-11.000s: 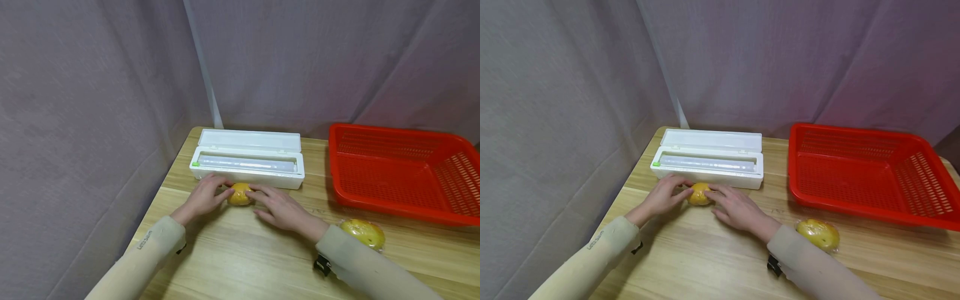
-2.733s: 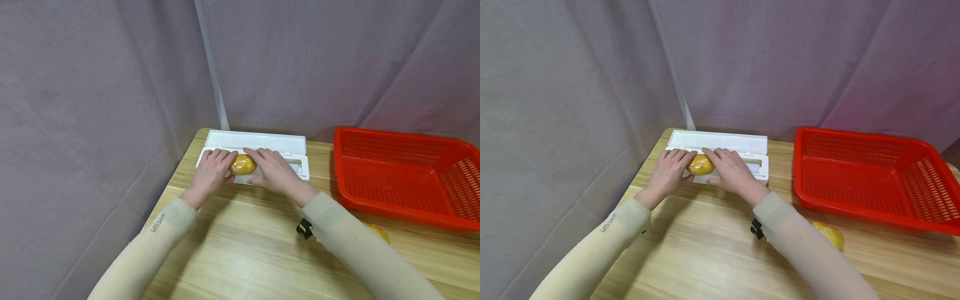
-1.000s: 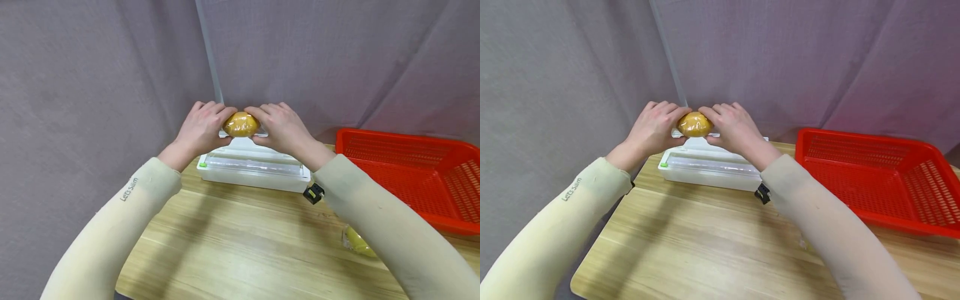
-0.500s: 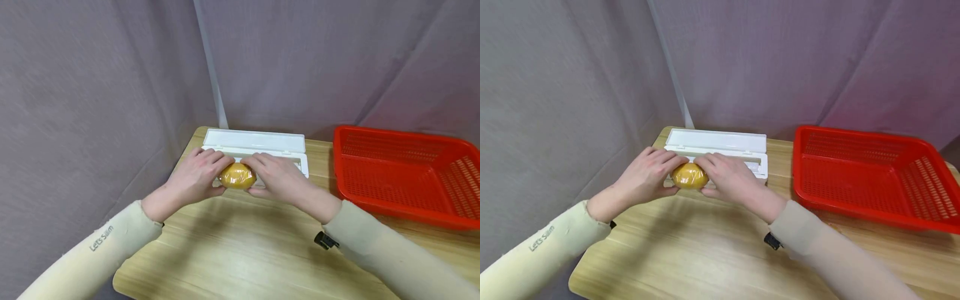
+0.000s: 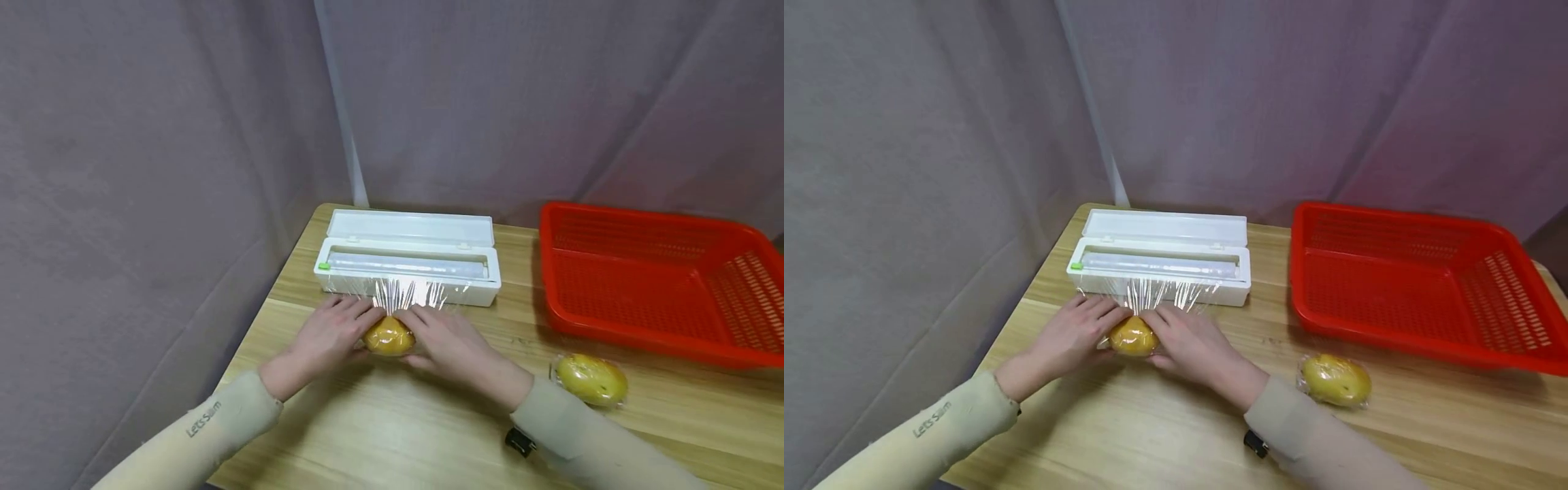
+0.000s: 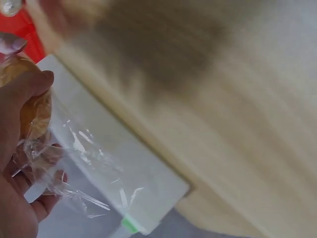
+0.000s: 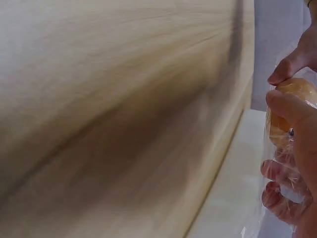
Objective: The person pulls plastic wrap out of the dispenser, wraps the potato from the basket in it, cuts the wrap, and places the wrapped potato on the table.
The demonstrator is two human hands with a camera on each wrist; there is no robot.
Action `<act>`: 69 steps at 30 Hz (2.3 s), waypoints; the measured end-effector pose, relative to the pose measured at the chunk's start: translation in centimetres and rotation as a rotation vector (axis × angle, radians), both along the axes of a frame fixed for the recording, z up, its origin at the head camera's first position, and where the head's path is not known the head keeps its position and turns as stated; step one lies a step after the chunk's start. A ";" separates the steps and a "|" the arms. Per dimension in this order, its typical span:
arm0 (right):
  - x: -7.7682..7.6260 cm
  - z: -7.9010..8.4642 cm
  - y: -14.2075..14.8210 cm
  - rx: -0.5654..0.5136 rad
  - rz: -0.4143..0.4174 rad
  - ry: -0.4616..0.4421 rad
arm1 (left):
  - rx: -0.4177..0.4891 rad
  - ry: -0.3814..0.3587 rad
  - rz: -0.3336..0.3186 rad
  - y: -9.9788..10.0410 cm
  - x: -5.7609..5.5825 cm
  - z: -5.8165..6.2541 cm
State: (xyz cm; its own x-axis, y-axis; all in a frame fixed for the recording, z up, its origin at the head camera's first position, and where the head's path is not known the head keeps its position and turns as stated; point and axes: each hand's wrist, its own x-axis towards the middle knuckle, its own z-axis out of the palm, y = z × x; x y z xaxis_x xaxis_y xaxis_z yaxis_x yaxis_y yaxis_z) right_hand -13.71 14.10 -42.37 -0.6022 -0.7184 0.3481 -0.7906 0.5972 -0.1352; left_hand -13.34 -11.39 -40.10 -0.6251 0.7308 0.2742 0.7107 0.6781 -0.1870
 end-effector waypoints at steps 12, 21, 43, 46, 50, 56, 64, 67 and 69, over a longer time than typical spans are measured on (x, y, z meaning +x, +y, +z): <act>-0.3 -3.1 1.0 0.009 0.005 -0.054 | -0.034 -0.003 0.019 0.1 -1.0 -3.5; -0.9 -3.5 1.2 -0.023 -0.015 -0.152 | -0.043 -0.046 0.020 0.2 -1.8 -4.0; -0.3 -3.8 4.4 -0.374 -0.156 -0.477 | 0.065 -0.294 0.061 -0.4 -3.4 -3.6; -0.4 -4.0 4.5 -0.428 -0.180 -0.524 | 0.073 -0.288 0.063 -0.5 -3.4 -3.6; -0.5 -4.1 4.7 -0.536 -0.192 -0.582 | 0.099 -0.285 0.062 -0.6 -3.5 -3.7; -0.4 -3.7 5.3 -0.606 -0.205 -0.627 | 0.124 -0.295 0.061 -0.5 -3.5 -3.7; 0.5 -1.2 6.2 -0.415 -0.166 -0.437 | 0.108 -0.276 0.080 -0.2 -3.6 -3.5; 0.5 -0.7 5.6 -0.311 -0.121 -0.278 | 0.119 -0.275 0.094 -0.1 -3.7 -3.6; 0.3 -0.7 4.8 -0.243 -0.069 -0.217 | 0.131 -0.280 0.105 -0.2 -3.6 -3.8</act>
State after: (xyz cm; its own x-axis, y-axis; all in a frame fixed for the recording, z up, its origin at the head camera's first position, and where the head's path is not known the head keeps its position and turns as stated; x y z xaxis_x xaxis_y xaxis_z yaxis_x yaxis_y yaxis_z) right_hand -13.45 18.87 -43.12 -0.7252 -0.5850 0.3631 -0.6868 0.5776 -0.4412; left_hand -16.96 -11.56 -43.87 -0.7597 0.6281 0.1685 0.6471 0.7558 0.1000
